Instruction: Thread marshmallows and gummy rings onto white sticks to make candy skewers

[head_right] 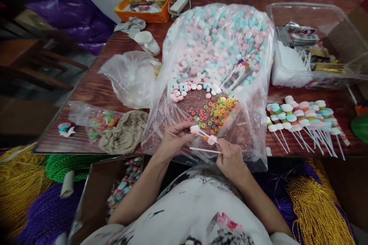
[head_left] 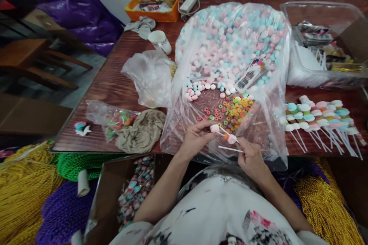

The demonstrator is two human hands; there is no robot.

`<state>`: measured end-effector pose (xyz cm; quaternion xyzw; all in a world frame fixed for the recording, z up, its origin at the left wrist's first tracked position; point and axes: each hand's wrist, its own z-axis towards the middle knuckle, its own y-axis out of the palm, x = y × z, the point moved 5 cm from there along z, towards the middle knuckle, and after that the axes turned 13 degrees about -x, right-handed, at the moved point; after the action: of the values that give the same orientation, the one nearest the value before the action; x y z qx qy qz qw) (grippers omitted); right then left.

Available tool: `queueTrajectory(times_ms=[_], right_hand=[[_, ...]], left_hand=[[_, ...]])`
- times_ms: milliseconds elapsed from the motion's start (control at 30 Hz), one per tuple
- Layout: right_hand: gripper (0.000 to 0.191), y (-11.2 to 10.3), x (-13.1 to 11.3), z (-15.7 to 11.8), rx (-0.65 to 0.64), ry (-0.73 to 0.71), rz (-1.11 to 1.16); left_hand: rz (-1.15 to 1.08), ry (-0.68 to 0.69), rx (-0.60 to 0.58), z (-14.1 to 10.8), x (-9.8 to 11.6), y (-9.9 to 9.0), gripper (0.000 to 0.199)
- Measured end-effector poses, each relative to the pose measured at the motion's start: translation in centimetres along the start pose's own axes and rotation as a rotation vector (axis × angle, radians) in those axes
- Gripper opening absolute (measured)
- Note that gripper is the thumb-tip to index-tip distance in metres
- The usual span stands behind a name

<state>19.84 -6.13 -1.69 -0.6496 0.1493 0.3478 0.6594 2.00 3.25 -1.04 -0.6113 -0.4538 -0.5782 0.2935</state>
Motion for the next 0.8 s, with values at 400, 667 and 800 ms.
queueTrajectory(times_ms=[400,667,800], right_hand=[[0.032,0.3,0.1,0.0,0.005,-0.003,0.013],[0.04,0.5,0.2,-0.3,-0.04,0.011,-0.014],[0.04,0.6,0.2,-0.3,-0.068,0.035,-0.047]], left_hand=[[-0.117,-0.083,-0.001,-0.8,-1.8,-0.1,0.032],[-0.143,-0.009,0.097,-0.4,-2.3,-0.7,0.037],[-0.093,0.051,0.13,-0.4,-2.5,-0.9,0.042]])
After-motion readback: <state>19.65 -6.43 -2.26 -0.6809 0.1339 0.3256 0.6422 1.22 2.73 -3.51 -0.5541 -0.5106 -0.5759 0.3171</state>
